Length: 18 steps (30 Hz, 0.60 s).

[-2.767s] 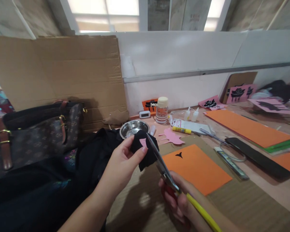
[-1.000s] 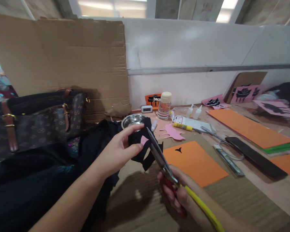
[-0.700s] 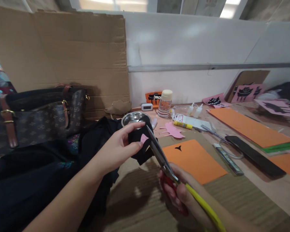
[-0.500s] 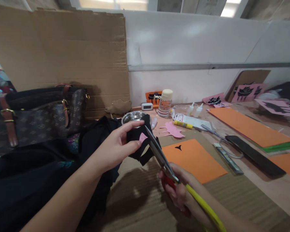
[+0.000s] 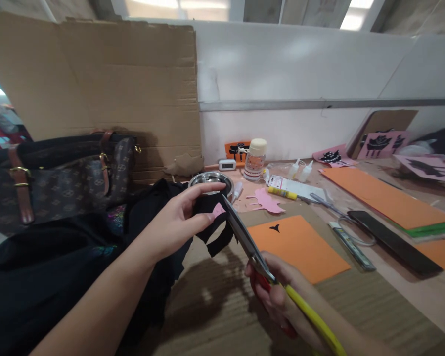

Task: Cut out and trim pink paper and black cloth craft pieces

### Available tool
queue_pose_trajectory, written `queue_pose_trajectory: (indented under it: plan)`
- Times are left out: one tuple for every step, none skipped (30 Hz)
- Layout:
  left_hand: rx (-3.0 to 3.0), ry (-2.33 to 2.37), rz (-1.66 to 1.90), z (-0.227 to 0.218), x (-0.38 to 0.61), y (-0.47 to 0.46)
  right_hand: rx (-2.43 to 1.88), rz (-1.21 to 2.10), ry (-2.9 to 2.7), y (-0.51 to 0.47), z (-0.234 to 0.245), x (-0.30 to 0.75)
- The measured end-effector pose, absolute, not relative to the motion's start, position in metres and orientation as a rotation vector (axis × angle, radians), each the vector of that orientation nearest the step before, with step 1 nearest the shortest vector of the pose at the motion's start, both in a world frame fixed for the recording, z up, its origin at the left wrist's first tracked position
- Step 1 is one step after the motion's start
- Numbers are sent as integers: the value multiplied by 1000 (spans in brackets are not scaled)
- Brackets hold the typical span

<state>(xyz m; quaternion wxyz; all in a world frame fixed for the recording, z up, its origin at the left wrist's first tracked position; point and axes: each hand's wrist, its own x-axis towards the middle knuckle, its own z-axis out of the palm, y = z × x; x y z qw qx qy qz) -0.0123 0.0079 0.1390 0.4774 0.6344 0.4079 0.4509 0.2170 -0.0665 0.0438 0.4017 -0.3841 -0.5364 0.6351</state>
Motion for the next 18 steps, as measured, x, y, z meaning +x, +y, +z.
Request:
queue_pose_trajectory:
  plan:
    - [1554, 996, 1099, 138, -13, 8, -975, 1609, -1351, -67, 40, 217]
    - [1558, 996, 1100, 138, -14, 9, -971, 1606, -1337, -66, 37, 217]
    - [1562, 995, 1105, 137, -15, 9, -969, 1605, -1326, -66, 33, 217]
    - [1566, 991, 1112, 137, -16, 10, -967, 1605, -1314, -66, 31, 216]
    - [1571, 984, 1122, 137, -16, 10, -965, 1602, -1303, -66, 29, 216]
    - [1575, 974, 1137, 137, -16, 11, -961, 1602, -1291, -65, 28, 215]
    - [1578, 964, 1154, 137, -16, 12, -960, 1605, -1282, -65, 27, 215]
    - [1582, 954, 1168, 137, -16, 12, -972, 1608, -1269, -65, 26, 215]
    - [1585, 947, 1180, 137, -16, 12, -983, 1614, -1263, -64, 25, 215]
    - [1587, 942, 1190, 137, -15, 13, -991, 1616, -1262, -64, 24, 215]
    - [1589, 942, 1196, 138, -15, 12, -995, 1615, -1267, -65, 23, 215]
    - [1591, 945, 1192, 138, -15, 12, -997, 1611, -1277, -65, 22, 215]
    - [1592, 949, 1180, 138, -15, 12, -994, 1608, -1288, -65, 21, 216]
    - [1590, 954, 1167, 138, -15, 12, -985, 1613, -1303, -65, 20, 216]
    - [1590, 953, 1156, 139, -15, 11, -972, 1627, -1321, -65, 21, 217]
    - [1590, 947, 1145, 139, -15, 11, -962, 1647, -1341, -66, 22, 217]
    - [1590, 942, 1142, 140, -15, 10, -951, 1667, -1362, -66, 25, 217]
    - [1589, 941, 1141, 140, -15, 10, -945, 1681, -1375, -67, 29, 217]
